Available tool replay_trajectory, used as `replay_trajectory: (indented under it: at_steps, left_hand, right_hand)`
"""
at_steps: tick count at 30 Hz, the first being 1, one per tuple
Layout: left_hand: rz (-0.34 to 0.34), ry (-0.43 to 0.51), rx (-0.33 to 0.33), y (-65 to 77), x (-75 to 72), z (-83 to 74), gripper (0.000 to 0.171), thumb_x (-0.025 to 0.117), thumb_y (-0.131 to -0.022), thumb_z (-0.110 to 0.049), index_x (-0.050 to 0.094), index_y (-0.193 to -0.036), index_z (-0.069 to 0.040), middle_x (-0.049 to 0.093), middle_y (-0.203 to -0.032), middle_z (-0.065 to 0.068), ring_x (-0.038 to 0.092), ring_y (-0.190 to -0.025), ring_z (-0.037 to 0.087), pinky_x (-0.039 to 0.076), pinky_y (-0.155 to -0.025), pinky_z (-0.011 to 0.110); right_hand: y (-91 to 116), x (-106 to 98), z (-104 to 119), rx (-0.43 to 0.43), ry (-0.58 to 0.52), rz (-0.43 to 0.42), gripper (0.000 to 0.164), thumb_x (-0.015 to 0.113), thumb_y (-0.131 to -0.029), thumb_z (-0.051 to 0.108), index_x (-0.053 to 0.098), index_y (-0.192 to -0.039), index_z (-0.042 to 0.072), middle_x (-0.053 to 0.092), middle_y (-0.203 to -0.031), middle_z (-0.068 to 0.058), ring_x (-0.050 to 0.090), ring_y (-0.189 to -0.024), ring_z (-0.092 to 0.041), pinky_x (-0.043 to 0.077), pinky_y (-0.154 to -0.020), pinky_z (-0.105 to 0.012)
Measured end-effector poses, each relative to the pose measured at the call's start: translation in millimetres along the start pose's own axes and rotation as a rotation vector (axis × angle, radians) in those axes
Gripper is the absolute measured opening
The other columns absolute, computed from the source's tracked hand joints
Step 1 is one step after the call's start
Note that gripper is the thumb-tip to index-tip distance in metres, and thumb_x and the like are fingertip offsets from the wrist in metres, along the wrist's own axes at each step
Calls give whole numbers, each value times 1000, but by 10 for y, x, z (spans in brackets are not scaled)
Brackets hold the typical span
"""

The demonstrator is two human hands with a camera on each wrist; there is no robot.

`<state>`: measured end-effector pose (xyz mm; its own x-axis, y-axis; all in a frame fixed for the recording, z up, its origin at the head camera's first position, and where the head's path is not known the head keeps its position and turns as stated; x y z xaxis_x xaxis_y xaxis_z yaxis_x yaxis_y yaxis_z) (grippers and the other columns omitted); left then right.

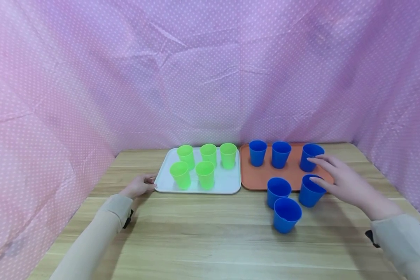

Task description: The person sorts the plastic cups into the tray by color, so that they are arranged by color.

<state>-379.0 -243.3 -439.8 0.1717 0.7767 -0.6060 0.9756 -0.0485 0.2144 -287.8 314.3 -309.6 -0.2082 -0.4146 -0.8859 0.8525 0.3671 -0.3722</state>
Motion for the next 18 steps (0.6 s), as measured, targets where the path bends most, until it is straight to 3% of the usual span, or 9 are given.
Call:
replay_trajectory:
  at_steps: [9,18]
  left_hand:
    - [-12,-30,12,21,-16,-9,53,62,-87,-1,45,-137,3,56,-97,12,51,-84,16,43,-67,19]
    - [-17,-32,5,-12,-16,14,53,62,-87,-2,47,-137,1,56,-98,12,51,-86,17,43,-68,20]
  right_hand:
    - [2,89,185,-88,9,8,51,73,-82,15,54,-128,6,45,-128,-27,43,-111,-49,39,-80,-65]
    - [28,223,198,-69,-26,79,53,71,-85,19,51,-134,15,40,-135,-29,35,-119,-54,32,-86,-71]
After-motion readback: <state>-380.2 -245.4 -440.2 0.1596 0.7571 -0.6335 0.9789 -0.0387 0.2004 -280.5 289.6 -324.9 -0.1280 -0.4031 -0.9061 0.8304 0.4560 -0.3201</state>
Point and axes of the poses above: each hand's wrist, its own y-axis away from the middle knuckle, its own x-axis out of the palm, z = x × y, the point moved 10 cm from there along -y, towards the middle knuckle
